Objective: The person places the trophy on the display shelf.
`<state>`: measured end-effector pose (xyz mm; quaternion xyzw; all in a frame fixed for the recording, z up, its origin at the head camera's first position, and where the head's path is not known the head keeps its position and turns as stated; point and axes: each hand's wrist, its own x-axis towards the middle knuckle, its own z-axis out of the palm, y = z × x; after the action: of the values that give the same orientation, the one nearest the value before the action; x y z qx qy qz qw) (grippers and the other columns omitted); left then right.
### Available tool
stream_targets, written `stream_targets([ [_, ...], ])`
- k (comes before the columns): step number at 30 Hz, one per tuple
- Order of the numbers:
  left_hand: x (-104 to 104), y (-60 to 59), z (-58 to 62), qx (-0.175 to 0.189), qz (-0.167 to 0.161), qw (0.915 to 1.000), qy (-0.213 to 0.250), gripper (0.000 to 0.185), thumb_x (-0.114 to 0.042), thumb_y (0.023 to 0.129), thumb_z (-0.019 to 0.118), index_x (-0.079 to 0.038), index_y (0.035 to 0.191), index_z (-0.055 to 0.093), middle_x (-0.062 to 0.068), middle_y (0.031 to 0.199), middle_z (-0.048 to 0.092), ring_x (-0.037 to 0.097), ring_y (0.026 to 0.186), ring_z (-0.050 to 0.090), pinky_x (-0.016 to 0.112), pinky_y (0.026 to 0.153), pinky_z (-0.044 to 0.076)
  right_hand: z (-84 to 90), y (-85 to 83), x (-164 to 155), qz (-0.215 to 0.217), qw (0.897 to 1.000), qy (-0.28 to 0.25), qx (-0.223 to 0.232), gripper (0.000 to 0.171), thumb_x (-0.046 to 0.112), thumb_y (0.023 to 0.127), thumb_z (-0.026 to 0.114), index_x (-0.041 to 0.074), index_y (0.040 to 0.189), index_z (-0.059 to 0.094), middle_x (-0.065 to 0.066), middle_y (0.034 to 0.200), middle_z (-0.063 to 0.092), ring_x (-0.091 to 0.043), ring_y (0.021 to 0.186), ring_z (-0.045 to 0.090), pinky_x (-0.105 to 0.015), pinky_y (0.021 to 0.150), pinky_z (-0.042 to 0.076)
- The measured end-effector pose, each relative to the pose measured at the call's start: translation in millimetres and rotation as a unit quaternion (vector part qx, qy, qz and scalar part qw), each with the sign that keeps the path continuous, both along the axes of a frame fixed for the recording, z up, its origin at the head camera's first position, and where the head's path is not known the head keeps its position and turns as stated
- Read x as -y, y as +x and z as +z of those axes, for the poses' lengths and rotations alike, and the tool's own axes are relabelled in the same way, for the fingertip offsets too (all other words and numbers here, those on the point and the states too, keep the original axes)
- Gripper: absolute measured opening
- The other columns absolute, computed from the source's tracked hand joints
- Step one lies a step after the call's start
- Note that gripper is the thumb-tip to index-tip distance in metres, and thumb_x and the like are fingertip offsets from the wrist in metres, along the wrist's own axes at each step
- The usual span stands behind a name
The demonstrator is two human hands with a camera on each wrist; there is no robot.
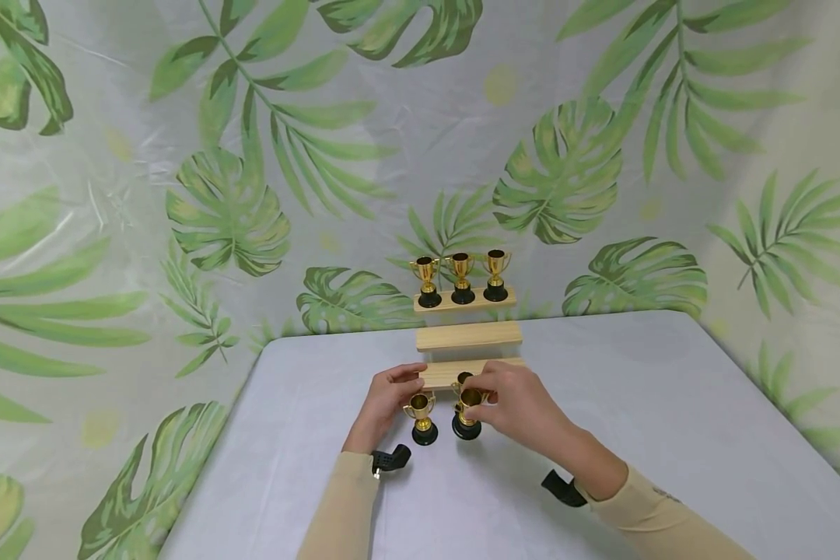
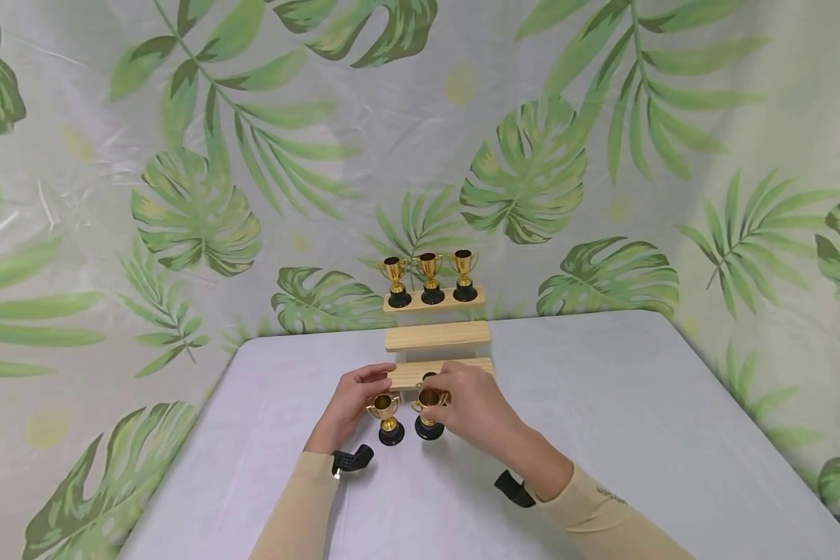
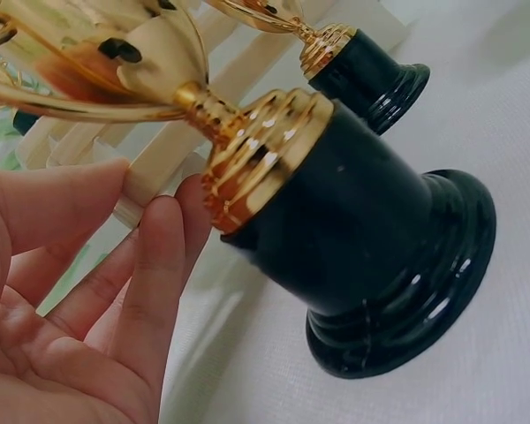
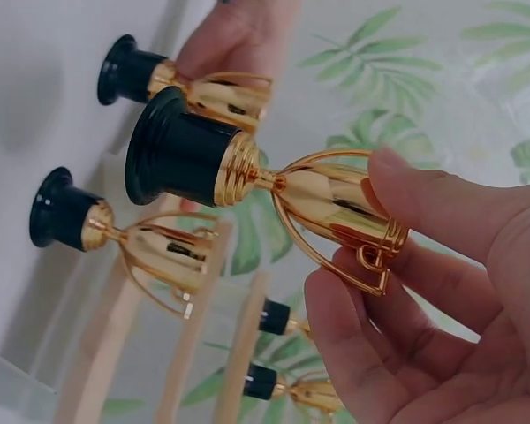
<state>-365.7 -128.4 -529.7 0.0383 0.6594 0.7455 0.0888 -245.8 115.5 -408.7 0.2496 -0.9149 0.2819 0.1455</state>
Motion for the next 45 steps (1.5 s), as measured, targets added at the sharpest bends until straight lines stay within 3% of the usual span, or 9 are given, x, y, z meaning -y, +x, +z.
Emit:
stream_targets([
  [16, 0.0, 2.7, 4.2, 0.001, 0.000, 1.0000, 0.001, 0.034, -0.004, 0.090, 0.072, -0.002, 0.124, 0.071, 0.018, 0.114, 0.070, 0.019, 0.091, 0.071, 0.028, 0.078, 0.056, 18.5, -1.5, -7.3, -0.005, 0.999, -0.037, -0.016, 0.032, 0.021, 0.074, 0.092, 0.017, 0.103, 0.079, 0.010, 0.083, 0.061, -0.003, 0.070, 0.057, -0.023, 0.060, 0.051],
  [26, 0.4, 1.4, 4.2, 0.004, -0.006, 0.9999, 0.009, 0.032, -0.005, 0.093, 0.070, -0.002, 0.126, 0.069, 0.019, 0.119, 0.069, 0.030, 0.099, 0.071, 0.029, 0.079, 0.057, 30.0, -3.9, -10.6, -0.012, 0.998, -0.052, -0.024, 0.031, 0.024, 0.075, 0.091, 0.017, 0.104, 0.079, 0.009, 0.086, 0.060, -0.004, 0.071, 0.058, -0.024, 0.061, 0.052],
  [37, 0.8, 0.7, 3.2, 0.007, -0.003, 0.9999, 0.008, 0.034, -0.005, 0.091, 0.072, -0.002, 0.125, 0.070, 0.021, 0.114, 0.068, 0.023, 0.088, 0.073, 0.030, 0.080, 0.056, 41.7, -9.7, -9.1, -0.013, 0.998, -0.059, -0.035, 0.032, 0.023, 0.076, 0.091, 0.016, 0.104, 0.079, 0.008, 0.087, 0.062, -0.005, 0.071, 0.058, -0.025, 0.062, 0.052],
  [45, 1.4, 1.4, 3.5, 0.014, -0.005, 0.9999, 0.004, 0.035, -0.005, 0.092, 0.072, -0.003, 0.127, 0.069, 0.026, 0.124, 0.064, 0.027, 0.098, 0.071, 0.029, 0.081, 0.056, 47.3, -16.0, -9.4, -0.007, 0.997, -0.061, -0.043, 0.029, 0.023, 0.077, 0.090, 0.017, 0.103, 0.079, 0.008, 0.085, 0.063, -0.006, 0.071, 0.058, -0.027, 0.063, 0.052],
])
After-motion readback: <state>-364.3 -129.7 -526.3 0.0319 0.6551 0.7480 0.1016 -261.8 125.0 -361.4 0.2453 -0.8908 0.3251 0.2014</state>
